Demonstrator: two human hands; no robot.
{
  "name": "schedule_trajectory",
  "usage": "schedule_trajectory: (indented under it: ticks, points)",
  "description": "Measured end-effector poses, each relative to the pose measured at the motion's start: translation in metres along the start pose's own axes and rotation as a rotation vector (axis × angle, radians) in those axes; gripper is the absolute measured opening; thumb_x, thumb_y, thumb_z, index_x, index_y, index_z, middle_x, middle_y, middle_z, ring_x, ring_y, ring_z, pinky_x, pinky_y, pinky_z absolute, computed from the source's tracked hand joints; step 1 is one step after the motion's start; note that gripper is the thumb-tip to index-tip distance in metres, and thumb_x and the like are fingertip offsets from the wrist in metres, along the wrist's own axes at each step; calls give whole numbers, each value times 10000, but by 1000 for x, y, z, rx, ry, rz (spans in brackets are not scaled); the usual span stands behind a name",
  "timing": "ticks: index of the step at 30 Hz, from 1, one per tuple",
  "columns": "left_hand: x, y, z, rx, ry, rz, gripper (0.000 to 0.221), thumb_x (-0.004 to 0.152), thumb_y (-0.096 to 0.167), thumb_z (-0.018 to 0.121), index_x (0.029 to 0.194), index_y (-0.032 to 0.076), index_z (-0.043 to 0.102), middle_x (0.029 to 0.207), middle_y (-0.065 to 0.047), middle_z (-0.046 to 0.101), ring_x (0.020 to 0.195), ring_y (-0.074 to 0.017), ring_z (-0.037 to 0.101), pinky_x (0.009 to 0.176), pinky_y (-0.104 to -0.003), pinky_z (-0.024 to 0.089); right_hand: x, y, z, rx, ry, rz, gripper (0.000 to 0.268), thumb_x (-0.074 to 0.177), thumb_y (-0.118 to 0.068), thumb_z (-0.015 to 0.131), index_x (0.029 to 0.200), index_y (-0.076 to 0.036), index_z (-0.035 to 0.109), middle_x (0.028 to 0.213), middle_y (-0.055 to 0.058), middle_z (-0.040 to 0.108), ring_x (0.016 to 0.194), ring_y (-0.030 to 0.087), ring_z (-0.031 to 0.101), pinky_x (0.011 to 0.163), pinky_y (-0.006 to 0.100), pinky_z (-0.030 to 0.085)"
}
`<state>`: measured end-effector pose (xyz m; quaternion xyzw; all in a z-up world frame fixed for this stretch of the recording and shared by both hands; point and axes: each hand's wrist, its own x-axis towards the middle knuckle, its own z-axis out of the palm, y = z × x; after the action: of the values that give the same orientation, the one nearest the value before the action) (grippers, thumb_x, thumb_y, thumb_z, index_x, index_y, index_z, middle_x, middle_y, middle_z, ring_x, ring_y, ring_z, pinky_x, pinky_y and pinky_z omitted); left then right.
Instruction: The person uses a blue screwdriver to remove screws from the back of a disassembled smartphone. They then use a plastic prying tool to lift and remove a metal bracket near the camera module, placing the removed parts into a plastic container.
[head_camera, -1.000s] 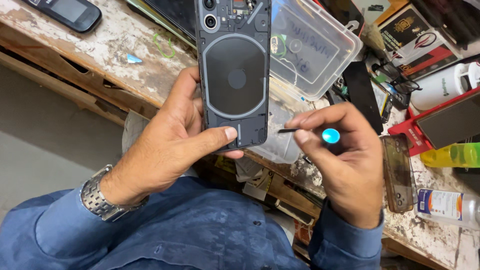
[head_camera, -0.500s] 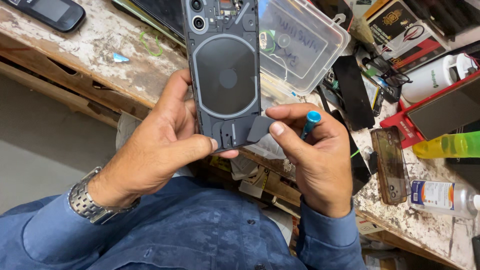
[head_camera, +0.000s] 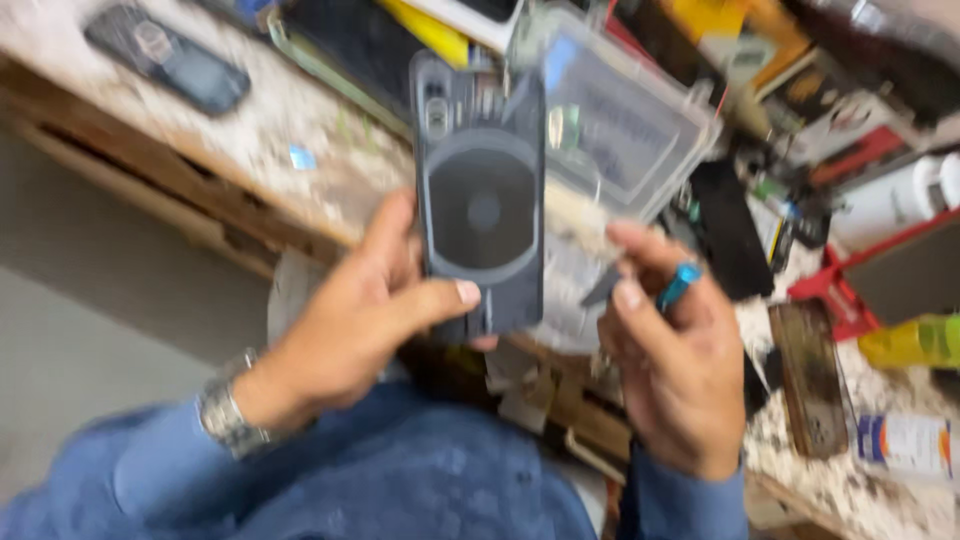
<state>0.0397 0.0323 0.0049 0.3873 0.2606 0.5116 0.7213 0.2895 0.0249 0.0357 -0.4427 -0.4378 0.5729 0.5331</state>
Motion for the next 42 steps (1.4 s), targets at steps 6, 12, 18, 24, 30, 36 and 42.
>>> schedule_trajectory:
  ticks: [6, 12, 18, 24, 30, 36, 42]
  points:
    - [0, 2, 9, 54, 65, -14, 501, 995, 139, 574, 1450, 28, 396, 1191, -106, 691, 1043, -152, 688, 868, -329, 604, 1, 3, -10, 36, -20, -24, 162, 997, -23, 613, 1147, 40, 606, 989, 62, 635, 645, 83, 420, 572, 256, 345]
    - [-1, -5, 11, 261, 111, 43, 369, 1020, 179, 570, 1351, 19, 537, 1180, -60, 685, 1050, -82, 650, 891, -269, 579, 2, -3, -9, 5, -14, -82, 138, 1009, -7, 606, 1144, 20, 605, 929, 47, 560, 630, 77, 404, 556, 249, 330]
    - [-8, -11, 16, 204, 44, -30, 390, 993, 151, 597, 1351, 10, 532, 1137, -68, 702, 1005, -84, 665, 845, -270, 580, 0, -6, -5, 59, -36, -76, 246, 1019, -15, 593, 1260, 16, 633, 823, -1, 501, 623, 61, 391, 559, 244, 323]
    - [-9, -11, 19, 203, 52, -7, 408, 973, 114, 602, 1359, 9, 528, 1152, -63, 703, 1024, -83, 669, 862, -261, 583, -3, -9, -3, 13, -9, -56, 127, 1000, -35, 590, 1127, -26, 579, 942, 93, 655, 580, 53, 378, 530, 224, 312]
    - [-9, -11, 22, 224, 85, -29, 362, 958, 125, 634, 1294, 8, 563, 1096, -58, 705, 955, -84, 673, 802, -255, 591, -4, -8, -1, -46, 6, -87, 108, 988, -1, 663, 1090, 4, 625, 892, 38, 629, 600, 45, 402, 526, 221, 299]
    - [-10, -11, 26, 376, 74, 16, 266, 975, 142, 647, 1188, 6, 564, 1047, -61, 700, 938, -69, 660, 772, -248, 585, 1, -11, 14, -183, 35, -105, 140, 940, 18, 721, 1055, -1, 643, 840, 0, 623, 634, 28, 463, 533, 194, 312]
    - [-11, -11, 29, 449, 69, 35, 285, 972, 154, 642, 1213, 17, 573, 1055, -49, 705, 967, -70, 661, 807, -255, 582, 5, -9, 34, -325, 23, -214, 259, 965, 8, 710, 1221, 1, 668, 984, -16, 646, 870, 37, 568, 784, 190, 459]
